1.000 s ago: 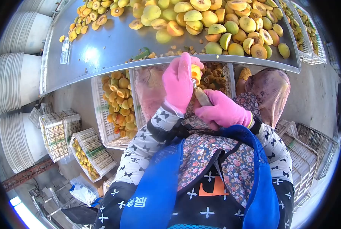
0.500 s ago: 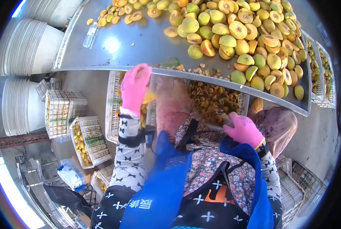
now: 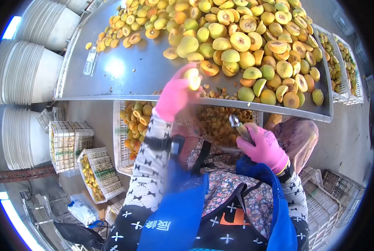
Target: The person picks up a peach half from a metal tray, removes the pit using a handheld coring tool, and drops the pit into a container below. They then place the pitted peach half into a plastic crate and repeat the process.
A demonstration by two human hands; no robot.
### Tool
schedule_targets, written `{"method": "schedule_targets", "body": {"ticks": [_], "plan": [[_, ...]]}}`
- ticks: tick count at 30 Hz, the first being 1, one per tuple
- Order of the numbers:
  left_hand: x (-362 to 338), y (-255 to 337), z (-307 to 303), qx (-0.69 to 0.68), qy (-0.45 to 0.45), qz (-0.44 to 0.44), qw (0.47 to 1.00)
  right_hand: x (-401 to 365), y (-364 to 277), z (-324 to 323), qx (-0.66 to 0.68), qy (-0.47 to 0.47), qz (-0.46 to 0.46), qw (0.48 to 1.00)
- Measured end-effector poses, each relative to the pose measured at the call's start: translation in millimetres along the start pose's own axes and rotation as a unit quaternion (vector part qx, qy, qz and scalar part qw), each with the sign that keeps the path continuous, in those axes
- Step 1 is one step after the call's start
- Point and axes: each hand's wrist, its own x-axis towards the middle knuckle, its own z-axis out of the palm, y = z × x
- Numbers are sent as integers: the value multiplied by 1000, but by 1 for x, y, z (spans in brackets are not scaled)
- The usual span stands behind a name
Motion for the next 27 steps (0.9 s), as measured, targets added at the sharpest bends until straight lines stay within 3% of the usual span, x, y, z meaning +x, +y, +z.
{"method": "schedule_targets", "body": {"ticks": [2,6,9,13,17,20,25,27], "plan": [[-33,18,33,-168,-23,-6,985,13,-17,-5,-13,18,-61,998],[-55,8,67,-104,-27,-5,994,32,-32,8,-61,100,-92,989],[-68,7,89,-139,-47,-3,989,37,-40,6,-97,92,-96,986],[-74,3,102,-74,-4,26,997,33,-36,9,-183,62,-81,978],[-86,10,117,24,62,-2,998,28,-37,10,-316,44,-78,945],[-90,8,120,38,88,0,995,23,-34,15,-335,27,-79,938],[-87,-12,116,-13,128,42,991,20,-29,34,-100,22,-72,992],[-81,-23,115,-2,116,138,984,15,-39,40,2,14,-66,998]]}}
